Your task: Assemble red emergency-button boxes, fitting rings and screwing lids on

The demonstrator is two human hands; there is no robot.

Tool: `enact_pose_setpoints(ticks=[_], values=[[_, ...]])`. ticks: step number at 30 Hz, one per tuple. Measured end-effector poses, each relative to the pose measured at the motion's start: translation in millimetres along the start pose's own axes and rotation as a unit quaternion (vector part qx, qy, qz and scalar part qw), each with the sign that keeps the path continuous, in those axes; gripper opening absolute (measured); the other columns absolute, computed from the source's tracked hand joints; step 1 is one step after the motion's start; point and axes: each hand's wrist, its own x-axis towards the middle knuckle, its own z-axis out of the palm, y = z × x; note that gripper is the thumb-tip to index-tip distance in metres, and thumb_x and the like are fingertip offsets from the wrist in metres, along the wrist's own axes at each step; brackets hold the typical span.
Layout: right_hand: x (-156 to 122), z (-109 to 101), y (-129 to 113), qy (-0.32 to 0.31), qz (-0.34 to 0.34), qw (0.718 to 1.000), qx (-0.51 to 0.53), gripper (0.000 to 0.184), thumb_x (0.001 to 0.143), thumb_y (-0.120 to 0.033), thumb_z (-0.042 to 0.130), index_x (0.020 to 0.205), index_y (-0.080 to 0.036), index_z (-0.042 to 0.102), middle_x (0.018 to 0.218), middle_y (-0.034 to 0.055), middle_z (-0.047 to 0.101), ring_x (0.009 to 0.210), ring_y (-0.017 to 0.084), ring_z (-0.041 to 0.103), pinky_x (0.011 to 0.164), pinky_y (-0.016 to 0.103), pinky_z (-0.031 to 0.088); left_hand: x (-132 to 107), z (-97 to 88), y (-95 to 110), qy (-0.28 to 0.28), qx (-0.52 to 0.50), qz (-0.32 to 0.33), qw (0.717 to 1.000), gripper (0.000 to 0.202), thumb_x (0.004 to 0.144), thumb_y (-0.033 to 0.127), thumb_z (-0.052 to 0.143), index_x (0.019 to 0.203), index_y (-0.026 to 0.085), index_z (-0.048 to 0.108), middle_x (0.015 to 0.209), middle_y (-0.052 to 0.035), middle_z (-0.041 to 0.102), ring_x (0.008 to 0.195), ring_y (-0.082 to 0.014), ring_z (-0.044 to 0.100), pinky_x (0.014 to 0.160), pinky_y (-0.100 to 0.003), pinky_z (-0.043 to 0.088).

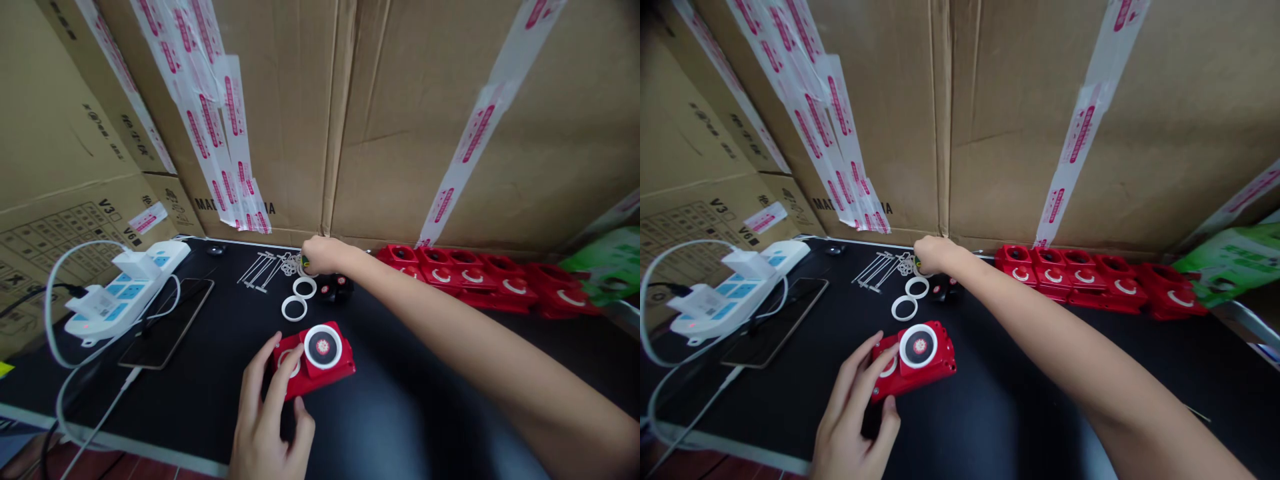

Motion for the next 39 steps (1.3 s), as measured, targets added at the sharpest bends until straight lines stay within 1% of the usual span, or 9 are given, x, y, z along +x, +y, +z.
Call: enact_pose_setpoints(ticks=[6,12,15,17,20,25,32,35,39], values=[[-41.5,-17.0,10.1,0.023,0.019,1.000,0.000,0.037,0.104,-0.039,0.071,0.133,-0.016,0.068,0.133,0.0116,0.070,0.114,0.026,0.072,0.097,0.048,0.062,0.9,-0.7,3.6,0.004,-0.009,-0.004,1.000,0.055,0.098,0.010,0.057,0.149,0.029,0.059,0.159,-0.0138,0.052,0.143,-0.0344,0.058,0.108,-0.050,0.060],[-72.9,-15.5,18.4,0.069,0.016,0.997,0.023,0.031,0.104,-0.041,0.070,0.122,-0.016,0.071,0.123,0.0094,0.074,0.108,0.024,0.073,0.095,0.046,0.062,1.2,-1.1,6.3,-0.006,-0.021,-0.020,1.000,0.053,0.098,0.013,0.058,0.148,0.030,0.060,0.159,-0.0133,0.052,0.144,-0.0357,0.058,0.109,-0.053,0.059],[-91.0,-12.3,22.9,0.116,-0.002,0.992,0.055,0.024,0.103,-0.034,0.067,0.112,-0.013,0.075,0.115,0.0128,0.076,0.106,0.026,0.072,0.093,0.040,0.057,0.9,-1.7,6.4,-0.009,-0.029,-0.024,0.999,0.052,0.099,0.014,0.058,0.148,0.030,0.061,0.159,-0.0127,0.052,0.145,-0.0354,0.057,0.110,-0.053,0.059],[-112.4,-4.3,25.8,0.133,-0.018,0.988,0.079,0.020,0.100,-0.029,0.066,0.103,-0.013,0.077,0.106,0.0137,0.077,0.098,0.025,0.071,0.087,0.035,0.054,0.6,-2.3,5.3,-0.011,-0.030,-0.022,0.999,0.051,0.099,0.014,0.058,0.147,0.030,0.061,0.158,-0.0120,0.053,0.145,-0.0352,0.057,0.110,-0.052,0.059],[-153.3,21.7,28.0,0.116,-0.050,0.986,0.110,0.009,0.095,-0.022,0.069,0.091,-0.017,0.077,0.096,0.0071,0.075,0.083,0.018,0.070,0.077,0.029,0.051,0.7,-3.0,1.9,-0.014,-0.028,-0.012,0.999,0.052,0.098,0.015,0.058,0.147,0.031,0.061,0.158,-0.0111,0.053,0.144,-0.0348,0.058,0.109,-0.050,0.060],[-200.8,79.2,28.0,0.103,-0.030,0.985,0.136,0.010,0.100,-0.022,0.067,0.098,-0.019,0.076,0.102,0.0074,0.071,0.083,0.020,0.071,0.071,0.029,0.050,2.1,-3.9,-2.7,-0.025,-0.027,0.009,0.999,0.053,0.098,0.014,0.058,0.148,0.032,0.058,0.157,-0.0113,0.053,0.142,-0.0336,0.059,0.108,-0.051,0.061],[-205.8,108.4,26.6,0.137,-0.022,0.976,0.170,0.024,0.105,-0.022,0.062,0.127,-0.022,0.070,0.123,0.0092,0.070,0.097,0.021,0.076,0.085,0.032,0.059,2.0,-4.4,0.9,-0.030,-0.023,0.019,0.999,0.053,0.096,0.014,0.061,0.147,0.030,0.059,0.158,-0.0130,0.053,0.142,-0.0351,0.060,0.110,-0.052,0.060],[-205.6,115.0,22.8,0.150,-0.032,0.973,0.174,0.025,0.097,-0.011,0.065,0.119,-0.021,0.072,0.118,0.0088,0.071,0.084,0.020,0.076,0.074,0.032,0.058,2.6,-4.3,3.9,-0.034,-0.041,0.018,0.998,0.050,0.098,0.014,0.059,0.145,0.028,0.057,0.159,-0.0152,0.053,0.143,-0.0356,0.059,0.109,-0.053,0.060],[-209.3,119.5,17.3,0.173,-0.034,0.965,0.194,0.022,0.089,-0.009,0.069,0.108,-0.020,0.071,0.112,0.0073,0.071,0.077,0.018,0.072,0.068,0.030,0.053,2.0,-5.5,6.3,-0.062,-0.095,0.020,0.993,0.032,0.097,0.017,0.064,0.126,0.025,0.054,0.159,-0.0181,0.055,0.147,-0.0370,0.056,0.113,-0.058,0.056]])
